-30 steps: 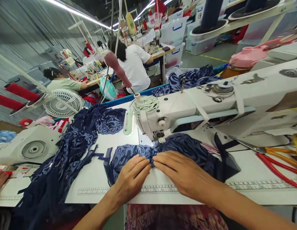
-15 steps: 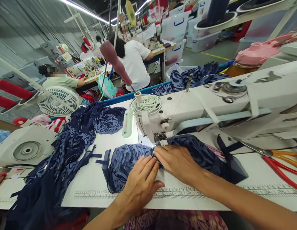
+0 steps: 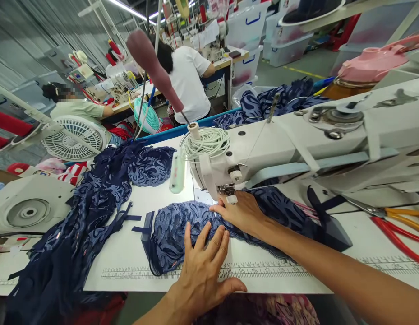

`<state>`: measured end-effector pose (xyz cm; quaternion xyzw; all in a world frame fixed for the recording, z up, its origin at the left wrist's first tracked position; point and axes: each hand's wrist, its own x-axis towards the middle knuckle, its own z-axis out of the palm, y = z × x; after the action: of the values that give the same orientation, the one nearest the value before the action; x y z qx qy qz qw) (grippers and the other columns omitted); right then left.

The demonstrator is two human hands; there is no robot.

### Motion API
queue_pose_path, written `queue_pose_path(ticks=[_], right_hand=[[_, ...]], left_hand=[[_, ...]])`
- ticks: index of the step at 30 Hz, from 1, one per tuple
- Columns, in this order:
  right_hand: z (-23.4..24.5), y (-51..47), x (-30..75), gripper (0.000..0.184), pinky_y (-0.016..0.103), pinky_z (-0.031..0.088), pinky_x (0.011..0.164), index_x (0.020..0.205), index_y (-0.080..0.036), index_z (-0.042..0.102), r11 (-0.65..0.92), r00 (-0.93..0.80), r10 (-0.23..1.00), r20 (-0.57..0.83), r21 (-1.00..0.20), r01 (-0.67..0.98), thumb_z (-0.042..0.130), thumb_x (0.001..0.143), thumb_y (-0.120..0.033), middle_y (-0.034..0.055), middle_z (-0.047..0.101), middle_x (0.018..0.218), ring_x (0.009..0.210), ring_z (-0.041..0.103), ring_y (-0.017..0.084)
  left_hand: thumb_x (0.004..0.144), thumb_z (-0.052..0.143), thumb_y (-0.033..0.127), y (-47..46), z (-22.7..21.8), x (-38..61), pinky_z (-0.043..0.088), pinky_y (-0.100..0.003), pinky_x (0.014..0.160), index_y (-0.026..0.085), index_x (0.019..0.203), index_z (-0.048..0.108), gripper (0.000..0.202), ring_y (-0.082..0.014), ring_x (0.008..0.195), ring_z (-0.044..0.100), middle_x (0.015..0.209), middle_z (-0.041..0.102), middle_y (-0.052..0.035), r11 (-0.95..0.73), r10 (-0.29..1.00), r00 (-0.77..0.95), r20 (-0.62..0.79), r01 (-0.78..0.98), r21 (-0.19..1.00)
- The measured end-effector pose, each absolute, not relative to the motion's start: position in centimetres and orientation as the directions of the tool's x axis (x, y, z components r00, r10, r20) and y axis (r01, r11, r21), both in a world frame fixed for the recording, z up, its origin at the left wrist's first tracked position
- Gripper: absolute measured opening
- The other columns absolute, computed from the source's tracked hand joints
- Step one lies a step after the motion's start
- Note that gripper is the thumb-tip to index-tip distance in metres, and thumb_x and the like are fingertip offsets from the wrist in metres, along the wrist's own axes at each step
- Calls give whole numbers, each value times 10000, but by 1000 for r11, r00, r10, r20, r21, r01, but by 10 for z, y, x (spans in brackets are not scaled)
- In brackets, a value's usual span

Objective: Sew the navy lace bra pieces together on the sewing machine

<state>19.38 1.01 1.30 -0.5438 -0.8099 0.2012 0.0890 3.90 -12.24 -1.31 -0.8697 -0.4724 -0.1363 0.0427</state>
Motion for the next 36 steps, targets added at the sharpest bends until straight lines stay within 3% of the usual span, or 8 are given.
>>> queue_pose_path(ticks=[7, 15, 20, 22, 24, 28, 32, 36], right_hand=[[9, 14, 194, 360, 265, 328, 581, 680, -233, 529, 293, -367, 925, -94, -435, 851, 566, 875, -534, -25, 640, 626, 605, 575, 154], [12, -2, 204, 251, 252, 339, 557, 791, -236, 606, 459, -464, 882, 83, -374, 806, 510, 946, -408, -21, 650, 643, 578, 587, 148], [7, -20, 220, 327, 310, 477, 734, 1059, -202, 661, 620, -550, 784, 289, -315, 719, 345, 1017, -271, 84, 714, 997, 844, 659, 200], [3, -24, 222, 339, 315, 495, 827, 1119, -212, 664, 701, -610, 711, 350, -292, 650, 340, 1022, -238, 84, 693, 1107, 946, 648, 194], [0, -26, 222, 312, 311, 502, 841, 1105, -223, 677, 756, -649, 651, 394, -265, 598, 377, 1021, -231, 68, 689, 1105, 949, 642, 185], [-5, -23, 221, 295, 345, 506, 803, 1058, -190, 694, 783, -650, 601, 465, -182, 594, 404, 1020, -229, 80, 696, 1056, 902, 641, 204], [-11, -20, 223, 330, 344, 509, 760, 1229, -211, 644, 785, -688, 596, 414, -119, 608, 421, 992, -159, 67, 683, 1095, 878, 636, 201], [-18, -19, 224, 436, 365, 511, 760, 1336, -250, 595, 760, -690, 624, 366, -82, 644, 433, 955, -116, 78, 657, 1195, 880, 637, 209]], left_hand=[[936, 381, 711, -126, -13, 39, -73, -653, 1190, 137, 1519, 370, 819, -376, 1408, 378, 1530, 461, -102, -537, 823, 506, 258, 842, 60], [959, 437, 632, -127, 0, 38, 110, -756, 1153, 189, 1504, 378, 705, -362, 1400, 391, 1528, 468, -82, -497, 865, 466, 184, 846, 195], [1015, 463, 351, -106, 11, 37, 320, -550, 1192, 145, 1290, 570, 360, -244, 1312, 510, 1370, 605, -107, -510, 848, 424, 318, 816, 273], [999, 449, 194, -93, 8, 36, 387, -468, 1167, 120, 1185, 616, 261, -216, 1211, 584, 1256, 662, -111, -514, 834, 411, 369, 821, 248], [969, 453, 118, -83, 2, 34, 421, -480, 1139, 121, 1136, 633, 246, -228, 1148, 619, 1199, 681, -105, -491, 836, 400, 377, 851, 187], [965, 494, 147, -77, -15, 32, 443, -557, 1105, 125, 1229, 597, 284, -277, 1196, 602, 1254, 666, -107, -472, 828, 412, 379, 878, 76], [987, 473, 192, -81, -20, 30, 436, -577, 1105, 155, 1270, 583, 305, -268, 1215, 591, 1274, 661, -97, -458, 830, 407, 381, 888, 49], [987, 406, 140, -85, -16, 29, 381, -570, 1143, 146, 1314, 572, 366, -263, 1255, 561, 1321, 633, -104, -486, 795, 483, 367, 869, -91]])
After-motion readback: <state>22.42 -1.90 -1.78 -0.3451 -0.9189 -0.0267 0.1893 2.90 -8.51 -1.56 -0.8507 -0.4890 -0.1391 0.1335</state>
